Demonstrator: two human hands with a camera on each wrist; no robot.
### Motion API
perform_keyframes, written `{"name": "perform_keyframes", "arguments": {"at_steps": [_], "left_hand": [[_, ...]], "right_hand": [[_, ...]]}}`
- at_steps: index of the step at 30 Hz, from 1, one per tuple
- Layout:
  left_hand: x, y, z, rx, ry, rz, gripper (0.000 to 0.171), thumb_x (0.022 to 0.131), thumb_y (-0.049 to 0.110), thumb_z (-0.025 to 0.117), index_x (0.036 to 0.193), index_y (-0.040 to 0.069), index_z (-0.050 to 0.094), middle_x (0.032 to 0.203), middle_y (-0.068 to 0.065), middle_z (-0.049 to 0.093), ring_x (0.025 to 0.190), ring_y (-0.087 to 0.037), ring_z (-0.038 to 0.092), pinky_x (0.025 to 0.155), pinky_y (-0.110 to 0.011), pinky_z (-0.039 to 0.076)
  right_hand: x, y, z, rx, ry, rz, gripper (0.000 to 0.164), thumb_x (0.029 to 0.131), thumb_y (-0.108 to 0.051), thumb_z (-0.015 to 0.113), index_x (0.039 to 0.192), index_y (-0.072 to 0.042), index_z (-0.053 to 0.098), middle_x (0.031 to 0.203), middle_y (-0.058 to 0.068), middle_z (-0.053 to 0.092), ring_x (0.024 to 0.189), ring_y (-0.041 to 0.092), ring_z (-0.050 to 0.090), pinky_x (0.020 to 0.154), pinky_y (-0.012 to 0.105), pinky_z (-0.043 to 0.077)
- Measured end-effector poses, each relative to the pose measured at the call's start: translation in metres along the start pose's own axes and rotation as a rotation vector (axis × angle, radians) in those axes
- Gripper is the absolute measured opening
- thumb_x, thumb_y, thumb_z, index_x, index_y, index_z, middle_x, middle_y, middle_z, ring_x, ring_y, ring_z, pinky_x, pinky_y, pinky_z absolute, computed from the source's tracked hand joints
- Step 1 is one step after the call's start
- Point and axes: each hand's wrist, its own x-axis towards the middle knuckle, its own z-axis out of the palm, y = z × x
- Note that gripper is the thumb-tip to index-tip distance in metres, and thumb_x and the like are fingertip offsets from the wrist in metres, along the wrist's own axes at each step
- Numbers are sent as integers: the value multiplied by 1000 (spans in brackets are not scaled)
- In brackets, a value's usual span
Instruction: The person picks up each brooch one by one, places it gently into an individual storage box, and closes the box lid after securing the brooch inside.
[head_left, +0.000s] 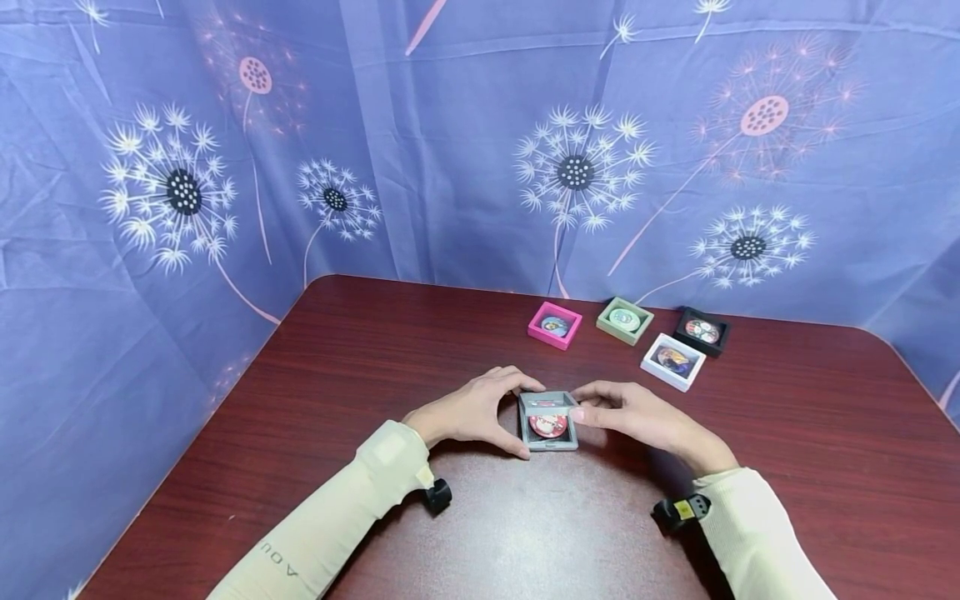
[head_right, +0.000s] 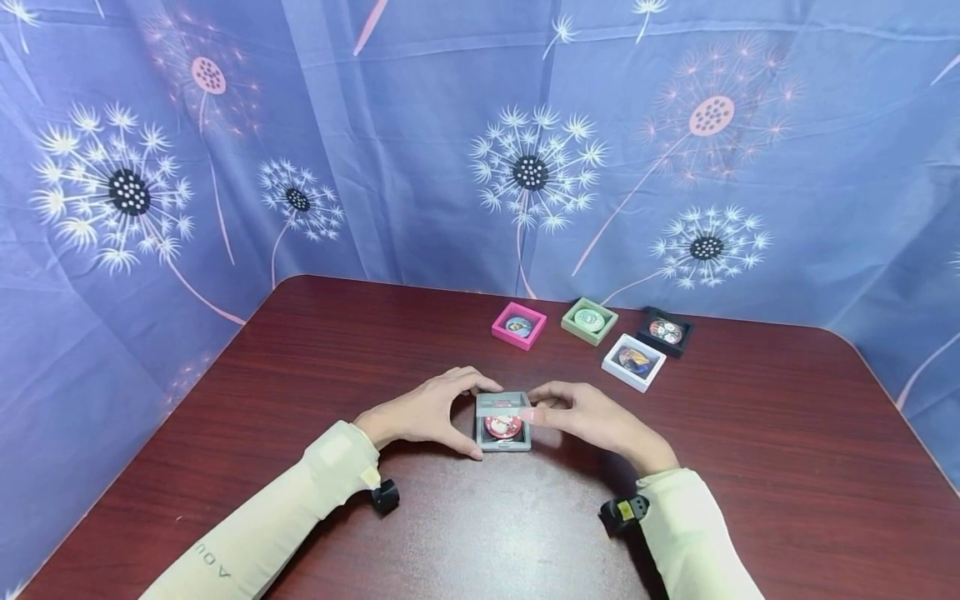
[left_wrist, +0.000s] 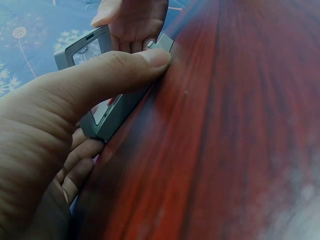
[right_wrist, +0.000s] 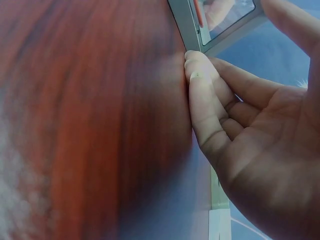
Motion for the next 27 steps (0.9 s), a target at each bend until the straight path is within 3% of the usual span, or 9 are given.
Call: {"name": "perform_keyframes", "arguments": {"at_steps": [6,16,27], "left_hand": [[0,0,0,-2,-4,-5,86,71,42,100,145,22,59,129,13,59,115,-6,52,102,-29,45],[0,0,-1,0,-18,-5,86,72,44,100,145,24,59,129,13,59,115,-6,52,101,-30,46],[0,-1,0,-17,-18,-9,87,72,41,100,145,23,59,128,13,60,115,-6,52,101,-30,46]], "right_hand": [[0,1,0,12,-5,-31,51,98,-32,75,137,0,66,106,6,69,102,25,62,86,29,51],[1,2,2,13,-23,-104,52,97,-26,78,140,-1,65,101,5,66,97,24,62,81,27,51],[0,1,5,43,-34,-95,51,93,-25,82,134,-2,64,102,9,66,93,26,63,78,29,52]]}}
